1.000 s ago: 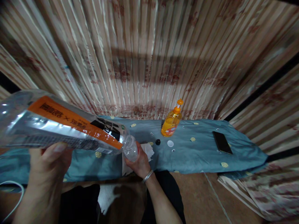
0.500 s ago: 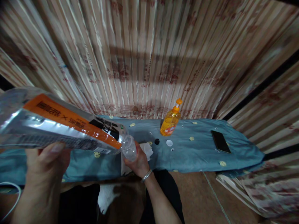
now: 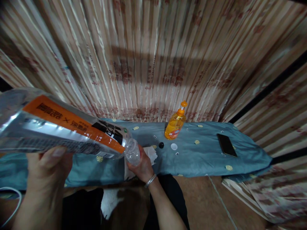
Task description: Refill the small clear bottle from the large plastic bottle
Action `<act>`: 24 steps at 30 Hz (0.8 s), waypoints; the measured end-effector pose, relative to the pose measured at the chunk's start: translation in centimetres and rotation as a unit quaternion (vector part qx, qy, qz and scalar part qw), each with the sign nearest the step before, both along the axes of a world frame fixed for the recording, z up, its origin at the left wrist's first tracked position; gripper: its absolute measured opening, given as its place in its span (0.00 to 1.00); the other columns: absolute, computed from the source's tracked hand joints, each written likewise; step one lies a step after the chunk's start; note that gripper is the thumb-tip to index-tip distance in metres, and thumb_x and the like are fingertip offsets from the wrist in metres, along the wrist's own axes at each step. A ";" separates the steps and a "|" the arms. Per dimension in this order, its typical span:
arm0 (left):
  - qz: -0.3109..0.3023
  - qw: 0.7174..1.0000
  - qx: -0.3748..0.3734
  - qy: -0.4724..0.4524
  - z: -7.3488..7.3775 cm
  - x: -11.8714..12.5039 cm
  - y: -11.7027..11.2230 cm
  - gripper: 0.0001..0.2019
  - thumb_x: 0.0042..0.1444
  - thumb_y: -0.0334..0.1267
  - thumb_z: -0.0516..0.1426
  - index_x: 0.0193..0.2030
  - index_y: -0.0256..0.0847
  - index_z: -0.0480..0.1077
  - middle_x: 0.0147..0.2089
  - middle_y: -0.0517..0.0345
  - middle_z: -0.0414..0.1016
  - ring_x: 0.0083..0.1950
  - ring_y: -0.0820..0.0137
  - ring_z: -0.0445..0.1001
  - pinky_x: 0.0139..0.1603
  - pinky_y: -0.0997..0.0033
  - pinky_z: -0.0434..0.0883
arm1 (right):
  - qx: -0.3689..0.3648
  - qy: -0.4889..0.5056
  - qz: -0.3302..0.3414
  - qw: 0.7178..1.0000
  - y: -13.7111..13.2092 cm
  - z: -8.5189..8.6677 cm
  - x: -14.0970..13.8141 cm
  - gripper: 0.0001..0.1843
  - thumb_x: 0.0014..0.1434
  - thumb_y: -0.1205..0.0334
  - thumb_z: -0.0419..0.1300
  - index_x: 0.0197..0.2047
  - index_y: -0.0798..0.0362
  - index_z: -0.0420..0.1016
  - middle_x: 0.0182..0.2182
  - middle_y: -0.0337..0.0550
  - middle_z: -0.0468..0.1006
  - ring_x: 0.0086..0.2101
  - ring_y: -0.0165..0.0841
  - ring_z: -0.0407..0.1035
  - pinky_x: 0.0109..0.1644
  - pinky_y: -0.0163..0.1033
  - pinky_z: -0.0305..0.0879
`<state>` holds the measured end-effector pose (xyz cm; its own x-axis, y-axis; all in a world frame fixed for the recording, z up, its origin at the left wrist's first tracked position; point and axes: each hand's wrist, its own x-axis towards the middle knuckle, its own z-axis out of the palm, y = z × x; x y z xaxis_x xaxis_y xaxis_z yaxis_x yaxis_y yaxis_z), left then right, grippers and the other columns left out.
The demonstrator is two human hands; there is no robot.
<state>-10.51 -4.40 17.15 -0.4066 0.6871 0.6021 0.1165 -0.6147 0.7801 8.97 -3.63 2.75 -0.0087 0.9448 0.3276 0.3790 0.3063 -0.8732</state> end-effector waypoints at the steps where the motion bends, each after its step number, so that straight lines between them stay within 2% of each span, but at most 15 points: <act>1: -0.011 1.000 0.001 -0.014 0.1 0.1 0.0 0.31 0.38 0.48 0.66 0.52 0.48 0.68 0.48 0.54 0.75 0.53 0.56 0.73 0.56 0.51 0.71 | 0.002 -0.001 -0.003 1.000 0.0 0.0 0.0 0.37 0.44 0.63 0.66 0.58 0.55 0.62 0.45 0.53 0.78 0.42 0.46 0.75 0.47 0.53 0.74; 3: -0.031 0.999 0.003 -0.043 0.1 0.1 0.0 0.31 0.37 0.46 0.67 0.51 0.48 0.68 0.48 0.55 0.75 0.53 0.56 0.73 0.56 0.51 0.71 | 0.005 -0.003 -0.003 1.000 -0.1 0.1 0.0 0.37 0.44 0.63 0.66 0.58 0.55 0.62 0.45 0.52 0.78 0.42 0.46 0.75 0.47 0.53 0.74; 18: -0.021 0.999 -0.015 -0.040 0.0 0.5 0.2 0.33 0.36 0.48 0.67 0.52 0.50 0.67 0.49 0.56 0.74 0.54 0.56 0.73 0.57 0.52 0.71 | 0.011 0.004 -0.011 1.000 -0.1 0.6 -0.2 0.34 0.44 0.63 0.65 0.56 0.55 0.64 0.43 0.51 0.80 0.40 0.45 0.76 0.44 0.51 0.76; 24: -0.033 0.998 -0.009 -0.046 0.2 0.6 0.3 0.32 0.36 0.47 0.67 0.51 0.46 0.68 0.48 0.53 0.75 0.53 0.55 0.74 0.54 0.52 0.73 | 0.005 0.004 -0.011 1.000 -0.1 0.5 -0.2 0.35 0.44 0.62 0.65 0.57 0.54 0.63 0.43 0.51 0.80 0.40 0.45 0.76 0.45 0.52 0.76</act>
<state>-9.95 -4.12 17.36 -0.4136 0.7248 0.5510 0.0032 -0.6040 0.7970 8.76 -3.68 3.27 0.0149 0.9413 0.3373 0.3788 0.3068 -0.8731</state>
